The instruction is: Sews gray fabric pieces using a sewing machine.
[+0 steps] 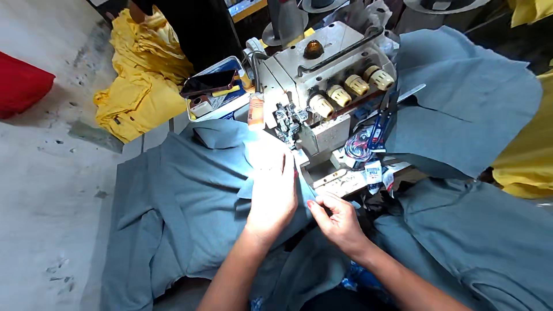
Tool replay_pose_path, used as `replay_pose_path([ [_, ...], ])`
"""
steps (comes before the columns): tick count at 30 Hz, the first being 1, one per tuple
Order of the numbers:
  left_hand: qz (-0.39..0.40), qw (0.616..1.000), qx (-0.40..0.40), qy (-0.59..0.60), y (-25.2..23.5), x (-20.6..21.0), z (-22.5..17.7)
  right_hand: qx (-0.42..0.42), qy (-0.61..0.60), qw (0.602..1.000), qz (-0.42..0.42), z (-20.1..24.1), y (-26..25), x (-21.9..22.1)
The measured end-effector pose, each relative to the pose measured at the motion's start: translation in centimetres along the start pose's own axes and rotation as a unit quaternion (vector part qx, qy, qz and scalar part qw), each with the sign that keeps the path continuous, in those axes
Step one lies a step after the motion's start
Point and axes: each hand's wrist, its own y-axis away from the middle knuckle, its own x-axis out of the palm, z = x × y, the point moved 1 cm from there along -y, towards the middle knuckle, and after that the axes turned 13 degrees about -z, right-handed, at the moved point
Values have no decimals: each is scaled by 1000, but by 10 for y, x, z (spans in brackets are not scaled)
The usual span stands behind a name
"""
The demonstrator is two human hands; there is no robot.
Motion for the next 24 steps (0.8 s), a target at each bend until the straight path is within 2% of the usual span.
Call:
replay_pose_path([
  [4, -19, 998, -24, 59, 2, 10, 0, -2, 14, 1000, -23, 2, -8, -1],
  [12, -33, 994, -75, 70, -15, 12, 6, -11, 29, 999, -42, -3, -24, 3],
  [16, -43, 990, -49, 127, -27, 15, 32, -15, 50, 998, -22, -7, -49, 8],
  [17, -36, 986, -67, 150, -29, 12, 38, -6, 48, 999, -3, -8, -56, 8],
  [19, -11, 969, -179, 171, -25, -1, 46, 12, 38, 999, 34, -9, -67, 7],
  [20, -30, 958, -232, 166, -17, -9, 52, 24, 30, 998, 49, -10, -72, 5],
  [22, -130, 934, -315, 108, 22, -25, 74, 44, 5, 996, 72, -11, -77, 3],
  [24, -202, 883, -424, 2, 86, -48, 98, 52, -45, 994, 89, -16, -77, 0],
])
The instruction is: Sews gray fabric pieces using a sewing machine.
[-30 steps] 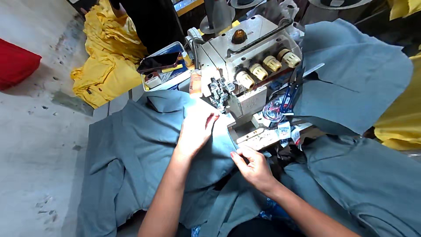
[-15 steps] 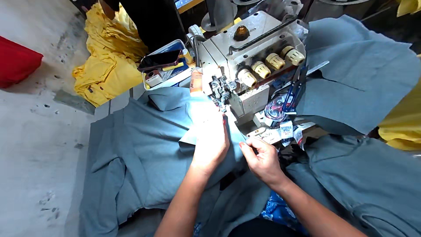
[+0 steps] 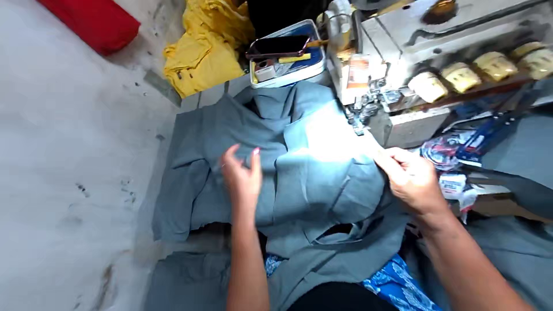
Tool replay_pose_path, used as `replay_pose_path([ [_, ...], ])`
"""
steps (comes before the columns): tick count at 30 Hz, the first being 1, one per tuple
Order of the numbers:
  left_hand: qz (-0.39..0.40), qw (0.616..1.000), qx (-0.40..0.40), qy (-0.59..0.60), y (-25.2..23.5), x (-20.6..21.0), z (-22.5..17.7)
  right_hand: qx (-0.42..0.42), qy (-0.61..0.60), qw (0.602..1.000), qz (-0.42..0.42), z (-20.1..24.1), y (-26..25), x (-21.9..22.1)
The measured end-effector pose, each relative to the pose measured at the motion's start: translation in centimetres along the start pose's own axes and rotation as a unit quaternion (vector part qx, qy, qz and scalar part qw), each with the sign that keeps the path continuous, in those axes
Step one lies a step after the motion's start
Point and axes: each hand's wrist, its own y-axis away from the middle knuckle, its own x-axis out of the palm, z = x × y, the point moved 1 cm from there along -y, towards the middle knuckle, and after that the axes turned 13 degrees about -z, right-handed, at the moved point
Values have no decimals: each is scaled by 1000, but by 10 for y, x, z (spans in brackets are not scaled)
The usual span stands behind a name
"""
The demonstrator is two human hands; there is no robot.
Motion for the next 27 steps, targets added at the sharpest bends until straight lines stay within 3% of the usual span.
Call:
replay_pose_path([
  [2, -18, 989, -124, -82, 17, -42, 56, 6, -41, 999, 11, -4, 0, -2],
  [4, 61, 971, -205, -110, 35, -67, 83, 21, -64, 998, 15, -5, 1, -3],
  [6, 101, 966, -214, -109, 42, -74, 85, 39, -88, 995, 15, -6, 1, -1],
  [9, 71, 956, -283, 30, 14, -93, 66, 55, -117, 991, 25, -2, 4, 0],
  [14, -107, 978, -138, 117, -94, -96, 43, 85, -180, 980, 20, 8, 30, 6],
  [16, -112, 988, -34, 99, -103, -71, 9, 99, -184, 978, 12, 7, 42, 10],
  [18, -24, 989, 127, 69, -59, -42, -29, 116, -174, 978, 17, 1, 51, 9],
  [20, 19, 955, 291, 64, 23, 2, -46, 136, -123, 982, 35, -3, 56, 5],
  [21, 27, 940, 333, 65, 62, 22, -45, 141, -88, 985, 48, -4, 56, 3],
  [23, 53, 947, 306, 76, 106, 50, -29, 153, -29, 984, 91, -1, 50, -3],
  [27, 33, 973, 195, 123, 114, 55, -14, 270, -47, 951, 143, 23, 26, -2],
])
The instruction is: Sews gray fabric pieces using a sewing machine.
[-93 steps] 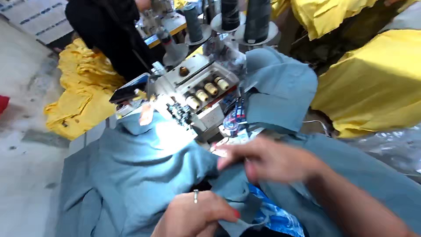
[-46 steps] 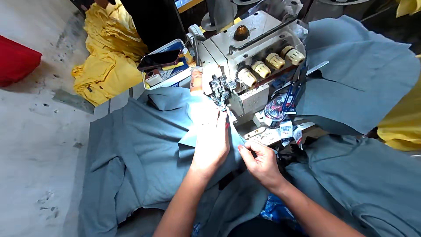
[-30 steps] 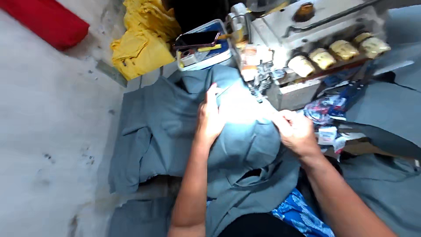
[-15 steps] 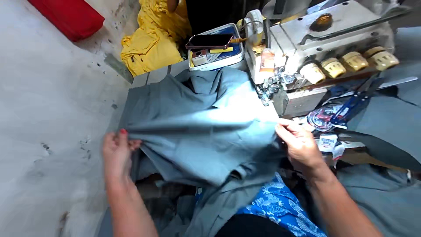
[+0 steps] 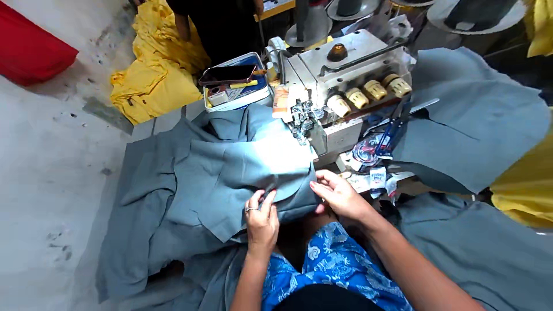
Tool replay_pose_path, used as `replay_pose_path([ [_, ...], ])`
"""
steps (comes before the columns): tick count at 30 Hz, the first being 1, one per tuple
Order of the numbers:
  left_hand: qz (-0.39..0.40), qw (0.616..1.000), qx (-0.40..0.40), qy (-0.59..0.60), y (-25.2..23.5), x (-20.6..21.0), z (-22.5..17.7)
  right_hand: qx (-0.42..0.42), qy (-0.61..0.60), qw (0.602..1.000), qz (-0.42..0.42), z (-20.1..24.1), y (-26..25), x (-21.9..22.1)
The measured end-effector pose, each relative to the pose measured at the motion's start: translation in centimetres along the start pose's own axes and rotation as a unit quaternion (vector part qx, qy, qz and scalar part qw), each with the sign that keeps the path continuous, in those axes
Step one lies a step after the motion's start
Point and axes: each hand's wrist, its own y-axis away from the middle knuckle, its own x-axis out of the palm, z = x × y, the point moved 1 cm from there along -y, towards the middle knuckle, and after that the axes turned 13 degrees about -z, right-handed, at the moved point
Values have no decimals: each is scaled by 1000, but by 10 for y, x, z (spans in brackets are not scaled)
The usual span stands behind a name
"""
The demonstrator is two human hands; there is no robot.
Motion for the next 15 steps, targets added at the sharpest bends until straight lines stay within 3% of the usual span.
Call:
replay_pose_path([
  [3, 17, 994, -96, 57, -28, -22, -14, -8, -74, 997, -34, 7, -11, 8],
  [5, 29, 990, -101, 99, -58, -47, -30, -33, -82, 995, -49, 3, -12, 10],
  [9, 138, 981, 52, 126, -98, -83, -70, -119, -27, 987, -102, -6, -3, 10],
  [12, 226, 961, 144, 72, -95, -77, -94, -181, 7, 976, -121, -8, -2, 7],
  [15, 258, 950, 170, 33, -86, -60, -98, -213, 29, 966, -142, -9, -7, 7],
])
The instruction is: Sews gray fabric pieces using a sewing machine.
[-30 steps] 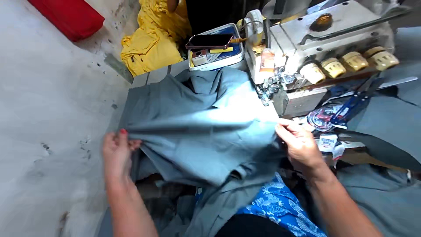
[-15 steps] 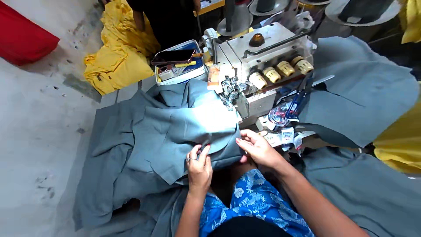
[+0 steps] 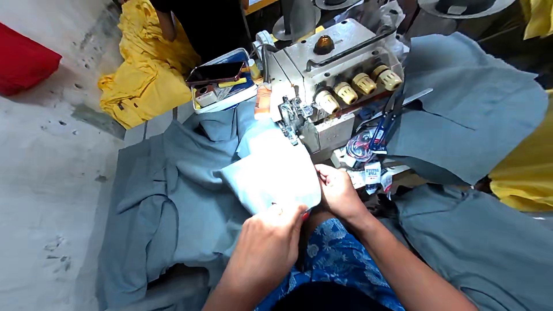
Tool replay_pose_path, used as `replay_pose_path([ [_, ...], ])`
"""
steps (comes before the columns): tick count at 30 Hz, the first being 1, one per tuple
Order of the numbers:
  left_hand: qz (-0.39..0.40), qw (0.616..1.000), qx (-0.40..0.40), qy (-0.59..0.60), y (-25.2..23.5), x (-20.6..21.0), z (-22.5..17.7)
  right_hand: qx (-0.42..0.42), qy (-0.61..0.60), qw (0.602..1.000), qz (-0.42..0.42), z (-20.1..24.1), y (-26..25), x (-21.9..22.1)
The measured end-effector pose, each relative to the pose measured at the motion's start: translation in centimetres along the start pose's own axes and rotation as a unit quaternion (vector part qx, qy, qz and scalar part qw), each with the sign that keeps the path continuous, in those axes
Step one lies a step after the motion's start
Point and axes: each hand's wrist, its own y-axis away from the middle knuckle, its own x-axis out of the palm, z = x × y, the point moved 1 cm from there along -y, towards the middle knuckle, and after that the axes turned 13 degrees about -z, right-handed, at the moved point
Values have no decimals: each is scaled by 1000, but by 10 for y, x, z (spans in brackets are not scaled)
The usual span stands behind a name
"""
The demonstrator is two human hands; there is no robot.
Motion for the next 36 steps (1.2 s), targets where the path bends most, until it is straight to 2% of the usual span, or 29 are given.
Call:
replay_pose_path([
  [7, 15, 999, -52, -3, -34, 22, 22, 49, 22, 998, 18, 8, -16, 4],
  [12, 93, 982, -132, 99, -41, 19, 58, 160, -50, 984, 60, 4, -5, 1],
  [15, 44, 969, -192, 151, -24, 8, 72, 225, -86, 966, 92, -5, 14, -3],
  [18, -55, 942, -274, 184, -20, 0, 68, 257, -145, 952, 76, -7, 24, -1],
  [21, -109, 955, -238, 139, -29, -9, 47, 214, -154, 964, 43, 0, 27, 4],
  [25, -56, 995, -80, -1, -32, -7, 14, 152, -73, 985, 33, 7, 31, 2],
  [27, -27, 998, -46, -29, -31, 3, 5, 138, -60, 988, 28, 10, 32, 0],
  [33, -7, 997, -57, -54, -41, 29, 8, 51, 7, 999, 12, 3, 11, 5],
  [36, 13, 995, -91, -50, -58, 38, 19, 23, 48, 998, 16, 4, -7, 9],
])
